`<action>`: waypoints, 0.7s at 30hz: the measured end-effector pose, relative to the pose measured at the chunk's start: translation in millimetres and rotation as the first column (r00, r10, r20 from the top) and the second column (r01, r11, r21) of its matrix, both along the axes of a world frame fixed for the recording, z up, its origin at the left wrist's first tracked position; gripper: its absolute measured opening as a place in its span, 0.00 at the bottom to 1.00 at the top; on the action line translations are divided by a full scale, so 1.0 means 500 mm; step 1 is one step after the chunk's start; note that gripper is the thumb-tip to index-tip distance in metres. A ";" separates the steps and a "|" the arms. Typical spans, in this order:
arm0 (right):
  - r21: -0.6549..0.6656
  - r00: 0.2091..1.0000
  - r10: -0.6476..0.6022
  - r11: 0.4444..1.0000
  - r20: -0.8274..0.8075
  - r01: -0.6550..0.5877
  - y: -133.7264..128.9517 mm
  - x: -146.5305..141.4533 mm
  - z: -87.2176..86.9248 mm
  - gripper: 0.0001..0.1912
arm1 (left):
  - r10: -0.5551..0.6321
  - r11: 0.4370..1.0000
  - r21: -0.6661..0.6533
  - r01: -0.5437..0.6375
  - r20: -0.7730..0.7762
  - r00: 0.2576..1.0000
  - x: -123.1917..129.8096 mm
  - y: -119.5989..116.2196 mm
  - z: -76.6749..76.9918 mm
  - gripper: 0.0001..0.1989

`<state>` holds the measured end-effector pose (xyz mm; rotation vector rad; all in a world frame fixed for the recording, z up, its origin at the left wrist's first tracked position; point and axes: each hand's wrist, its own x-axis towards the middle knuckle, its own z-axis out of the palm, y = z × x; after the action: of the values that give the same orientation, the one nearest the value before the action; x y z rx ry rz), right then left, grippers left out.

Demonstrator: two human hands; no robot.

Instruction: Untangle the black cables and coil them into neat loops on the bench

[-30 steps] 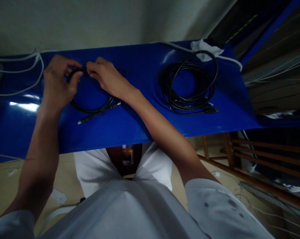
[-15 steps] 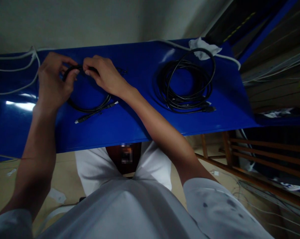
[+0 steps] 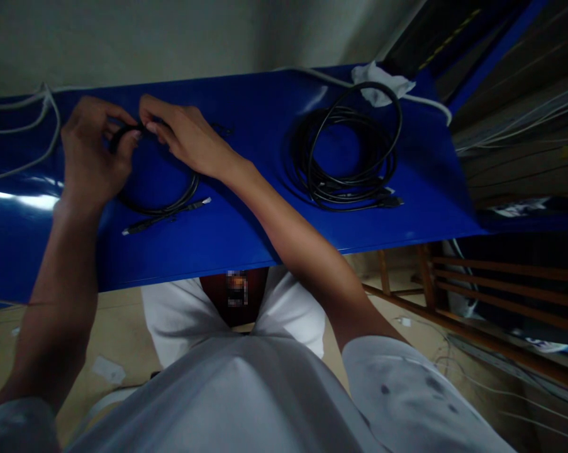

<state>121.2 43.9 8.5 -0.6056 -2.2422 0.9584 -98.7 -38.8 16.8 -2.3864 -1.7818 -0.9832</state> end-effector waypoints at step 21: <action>-0.015 0.998 -0.057 0.998 0.000 0.057 -0.012 -0.007 0.005 0.41 | -0.067 0.997 -0.026 0.067 0.004 0.998 0.029 0.000 -0.007 0.17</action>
<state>117.5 37.7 10.8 -0.6719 -2.2067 0.9482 -84.0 -38.8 13.3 -2.4770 -1.7374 -0.9770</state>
